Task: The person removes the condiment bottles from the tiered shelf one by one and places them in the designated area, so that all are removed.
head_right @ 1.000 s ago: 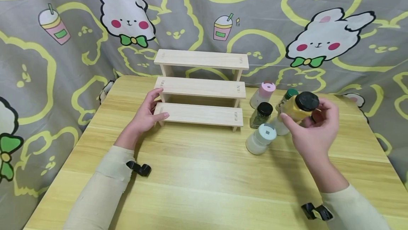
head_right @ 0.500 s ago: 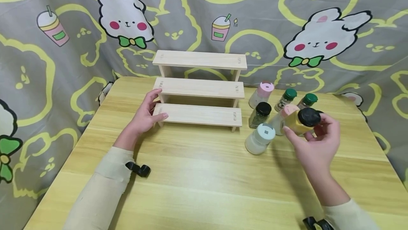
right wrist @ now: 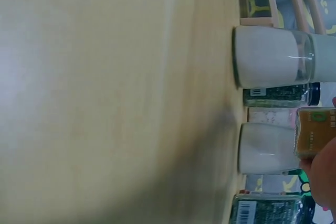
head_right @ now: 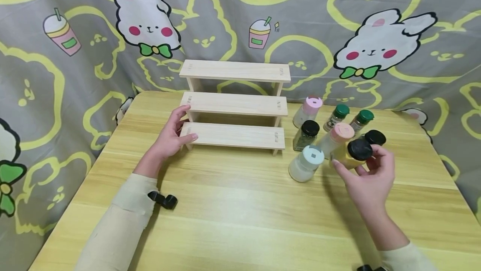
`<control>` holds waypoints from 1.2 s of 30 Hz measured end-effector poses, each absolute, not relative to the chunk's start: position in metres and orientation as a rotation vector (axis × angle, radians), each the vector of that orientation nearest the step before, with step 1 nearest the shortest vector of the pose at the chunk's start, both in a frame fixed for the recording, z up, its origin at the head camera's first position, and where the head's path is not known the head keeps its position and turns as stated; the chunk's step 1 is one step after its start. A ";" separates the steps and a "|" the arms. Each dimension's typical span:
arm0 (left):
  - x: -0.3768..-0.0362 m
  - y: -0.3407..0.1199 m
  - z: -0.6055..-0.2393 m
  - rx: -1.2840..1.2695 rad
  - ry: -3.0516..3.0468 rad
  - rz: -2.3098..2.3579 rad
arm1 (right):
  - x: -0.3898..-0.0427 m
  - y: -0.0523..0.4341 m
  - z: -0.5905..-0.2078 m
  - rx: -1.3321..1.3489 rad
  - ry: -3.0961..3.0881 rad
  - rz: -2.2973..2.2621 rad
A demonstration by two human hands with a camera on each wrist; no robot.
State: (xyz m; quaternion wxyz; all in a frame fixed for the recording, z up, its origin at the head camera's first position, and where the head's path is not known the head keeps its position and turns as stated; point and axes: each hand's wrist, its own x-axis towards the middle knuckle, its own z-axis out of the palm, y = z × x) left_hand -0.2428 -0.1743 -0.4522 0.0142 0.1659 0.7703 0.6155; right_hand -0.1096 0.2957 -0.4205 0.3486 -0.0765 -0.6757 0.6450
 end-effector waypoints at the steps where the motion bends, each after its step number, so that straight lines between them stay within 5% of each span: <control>1: -0.243 -0.174 -0.452 0.513 2.399 1.917 | -0.109 0.296 -0.422 -0.204 -1.760 1.668; 36: -0.244 -0.174 -0.453 0.496 2.368 1.922 | -0.097 0.310 -0.461 -0.464 -2.115 1.451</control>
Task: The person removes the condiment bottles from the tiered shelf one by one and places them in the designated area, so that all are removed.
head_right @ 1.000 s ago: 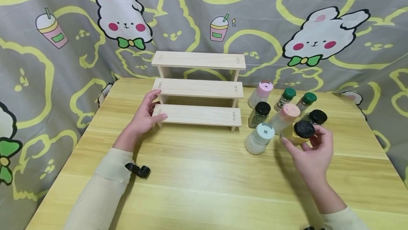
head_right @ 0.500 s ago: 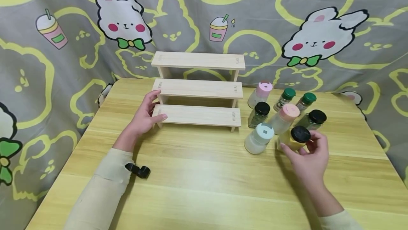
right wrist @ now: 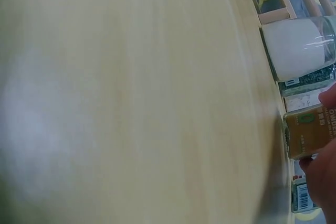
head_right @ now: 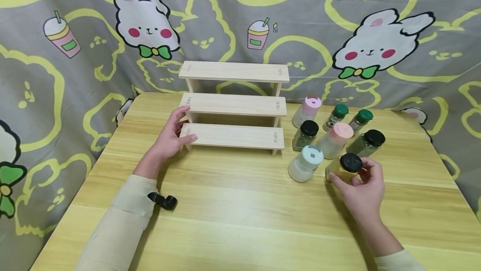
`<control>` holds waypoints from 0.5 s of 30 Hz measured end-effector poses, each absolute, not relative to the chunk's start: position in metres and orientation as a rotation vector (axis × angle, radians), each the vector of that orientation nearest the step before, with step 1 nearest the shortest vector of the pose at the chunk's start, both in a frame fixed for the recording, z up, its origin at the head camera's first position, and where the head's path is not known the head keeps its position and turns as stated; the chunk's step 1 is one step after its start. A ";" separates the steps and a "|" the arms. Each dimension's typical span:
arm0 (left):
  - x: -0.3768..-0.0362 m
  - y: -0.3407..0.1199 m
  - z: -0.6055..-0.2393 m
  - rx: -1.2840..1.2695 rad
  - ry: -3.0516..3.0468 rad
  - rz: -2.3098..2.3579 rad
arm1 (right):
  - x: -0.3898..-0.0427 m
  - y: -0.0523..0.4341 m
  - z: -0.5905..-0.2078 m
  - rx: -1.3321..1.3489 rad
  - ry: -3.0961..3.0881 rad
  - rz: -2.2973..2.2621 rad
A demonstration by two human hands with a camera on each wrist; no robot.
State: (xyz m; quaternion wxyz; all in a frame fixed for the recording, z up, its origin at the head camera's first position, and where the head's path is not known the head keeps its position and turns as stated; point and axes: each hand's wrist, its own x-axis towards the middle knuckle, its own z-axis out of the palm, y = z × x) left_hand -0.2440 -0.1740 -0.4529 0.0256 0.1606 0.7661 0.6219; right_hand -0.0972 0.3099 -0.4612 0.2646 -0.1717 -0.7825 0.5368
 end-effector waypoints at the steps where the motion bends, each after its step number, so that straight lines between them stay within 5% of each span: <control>1: -0.244 -0.174 -0.453 0.502 2.368 1.924 | -0.097 0.310 -0.462 -0.463 -2.122 1.444; 15: -0.242 -0.174 -0.453 0.535 2.401 1.916 | -0.097 0.311 -0.465 -0.451 -2.136 1.456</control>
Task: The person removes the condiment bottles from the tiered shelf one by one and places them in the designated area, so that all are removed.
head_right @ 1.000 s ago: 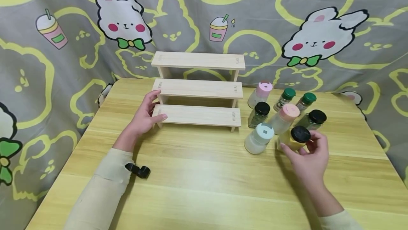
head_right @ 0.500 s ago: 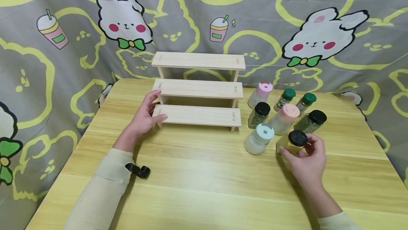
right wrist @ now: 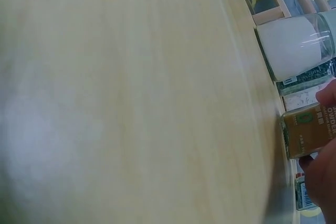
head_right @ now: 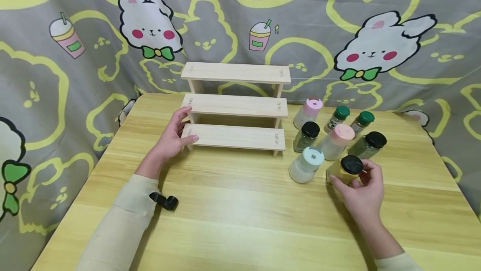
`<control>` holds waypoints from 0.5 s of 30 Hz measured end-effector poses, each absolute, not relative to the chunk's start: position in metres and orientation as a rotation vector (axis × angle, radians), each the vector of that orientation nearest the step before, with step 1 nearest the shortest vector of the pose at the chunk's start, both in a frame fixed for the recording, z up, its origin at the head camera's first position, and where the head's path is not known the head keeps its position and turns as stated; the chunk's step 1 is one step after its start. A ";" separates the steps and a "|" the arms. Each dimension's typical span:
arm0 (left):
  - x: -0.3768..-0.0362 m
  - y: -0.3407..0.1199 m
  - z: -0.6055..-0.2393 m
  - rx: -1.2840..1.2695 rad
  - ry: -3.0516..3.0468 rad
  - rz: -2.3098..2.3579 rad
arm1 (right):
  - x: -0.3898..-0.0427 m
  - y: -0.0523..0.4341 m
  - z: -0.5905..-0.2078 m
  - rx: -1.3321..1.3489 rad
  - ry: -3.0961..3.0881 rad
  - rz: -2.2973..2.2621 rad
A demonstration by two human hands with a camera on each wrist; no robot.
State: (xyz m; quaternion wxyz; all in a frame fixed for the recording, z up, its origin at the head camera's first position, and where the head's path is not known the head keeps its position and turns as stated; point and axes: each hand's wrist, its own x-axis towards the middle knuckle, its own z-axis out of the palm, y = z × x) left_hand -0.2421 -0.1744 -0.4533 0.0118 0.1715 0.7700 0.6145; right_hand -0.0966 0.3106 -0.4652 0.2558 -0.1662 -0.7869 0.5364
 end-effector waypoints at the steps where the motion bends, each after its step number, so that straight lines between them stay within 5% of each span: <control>1: -0.243 -0.174 -0.454 0.537 2.399 1.914 | -0.096 0.311 -0.465 -0.461 -2.140 1.449; 15: -0.237 -0.168 -0.448 0.447 2.660 1.633 | -0.086 0.310 -0.452 -0.333 -2.356 1.470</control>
